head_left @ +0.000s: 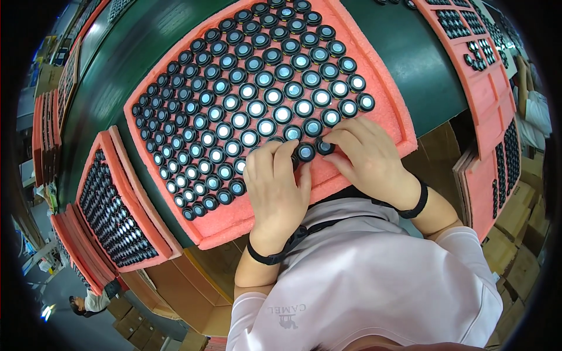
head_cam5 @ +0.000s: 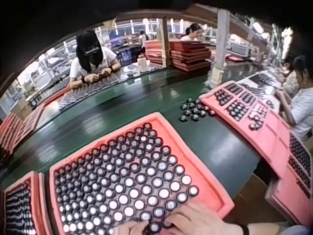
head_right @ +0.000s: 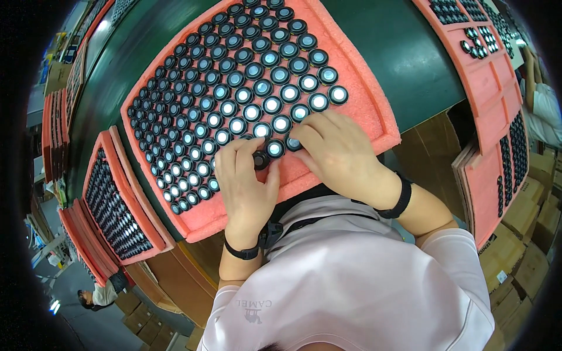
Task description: The person picks up a sensor from a tray, turns it over to inspect it, and places it back. After repeating this several times, they walk to other workstations to handle more sensors before reaching for a small object on a shelf.
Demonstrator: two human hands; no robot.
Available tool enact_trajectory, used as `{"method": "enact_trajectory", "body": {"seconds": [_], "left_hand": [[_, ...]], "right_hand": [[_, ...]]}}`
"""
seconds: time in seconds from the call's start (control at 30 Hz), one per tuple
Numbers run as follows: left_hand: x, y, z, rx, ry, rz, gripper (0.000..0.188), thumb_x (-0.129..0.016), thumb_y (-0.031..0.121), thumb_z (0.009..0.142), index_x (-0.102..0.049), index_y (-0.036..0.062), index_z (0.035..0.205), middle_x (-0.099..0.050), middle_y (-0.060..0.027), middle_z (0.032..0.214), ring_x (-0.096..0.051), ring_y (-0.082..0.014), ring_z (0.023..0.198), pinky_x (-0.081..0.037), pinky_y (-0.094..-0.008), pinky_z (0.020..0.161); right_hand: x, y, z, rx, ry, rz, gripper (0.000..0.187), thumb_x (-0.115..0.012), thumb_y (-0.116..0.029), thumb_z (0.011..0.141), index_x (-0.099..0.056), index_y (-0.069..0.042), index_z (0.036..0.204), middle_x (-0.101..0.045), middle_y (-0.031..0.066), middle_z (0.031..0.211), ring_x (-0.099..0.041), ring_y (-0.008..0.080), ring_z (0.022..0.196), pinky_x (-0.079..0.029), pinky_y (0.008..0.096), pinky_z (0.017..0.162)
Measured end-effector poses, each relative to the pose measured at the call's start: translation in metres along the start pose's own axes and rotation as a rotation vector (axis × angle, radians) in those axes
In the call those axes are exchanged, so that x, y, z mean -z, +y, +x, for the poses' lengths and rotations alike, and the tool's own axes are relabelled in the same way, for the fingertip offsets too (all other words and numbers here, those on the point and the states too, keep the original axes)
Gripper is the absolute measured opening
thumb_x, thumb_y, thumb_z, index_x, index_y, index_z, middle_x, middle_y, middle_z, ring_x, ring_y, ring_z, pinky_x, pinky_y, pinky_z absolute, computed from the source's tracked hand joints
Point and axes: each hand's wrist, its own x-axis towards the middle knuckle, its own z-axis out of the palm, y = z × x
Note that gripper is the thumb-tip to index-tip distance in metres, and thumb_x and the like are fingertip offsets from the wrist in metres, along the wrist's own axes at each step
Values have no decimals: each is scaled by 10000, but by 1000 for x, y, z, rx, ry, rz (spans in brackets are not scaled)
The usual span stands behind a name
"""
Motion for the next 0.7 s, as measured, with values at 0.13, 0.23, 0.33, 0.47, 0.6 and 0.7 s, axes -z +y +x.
{"method": "enact_trajectory", "body": {"seconds": [0.13,0.23,0.33,0.47,0.6,0.7], "left_hand": [[0,0,-1,-13,21,0,446,-746,29,679,-571,52,1088,-528,-113,1037,-497,-310,972,-398,-408,858],[3,3,1,-29,27,-19,431,-741,17,681,-575,50,1078,-526,-111,1033,-494,-306,966,-401,-403,853],[10,3,-2,-33,-4,-138,387,-729,0,690,-588,41,1048,-535,-108,998,-504,-284,926,-421,-379,816],[24,1,-9,-31,-11,-319,340,-728,9,714,-597,35,1027,-552,-108,969,-511,-289,897,-412,-375,780],[34,-6,-20,-54,81,-335,316,-720,-20,710,-602,30,999,-567,-116,936,-525,-283,849,-420,-364,745],[38,-9,-23,-68,99,-347,295,-716,-20,717,-603,25,986,-570,-122,937,-530,-281,843,-423,-364,743]], "right_hand": [[2,0,-1,-4,-28,14,325,-752,-54,670,-601,-44,958,-609,93,933,-590,292,866,-474,379,763],[16,-1,6,-14,-59,26,338,-753,-66,681,-597,-38,980,-606,98,944,-588,291,866,-474,372,761],[39,12,13,-29,-64,-3,350,-749,-75,697,-594,-35,1009,-601,104,963,-586,286,867,-475,364,756],[75,54,29,-52,-6,-88,349,-723,-85,743,-587,-37,1061,-590,113,1005,-585,272,869,-478,351,745],[95,118,57,-166,46,-160,325,-670,-105,811,-582,-46,1118,-574,110,1055,-584,265,883,-489,345,756],[95,176,82,-124,98,-317,353,-653,-118,830,-577,-48,1167,-559,107,1094,-584,282,924,-486,351,815]]}}
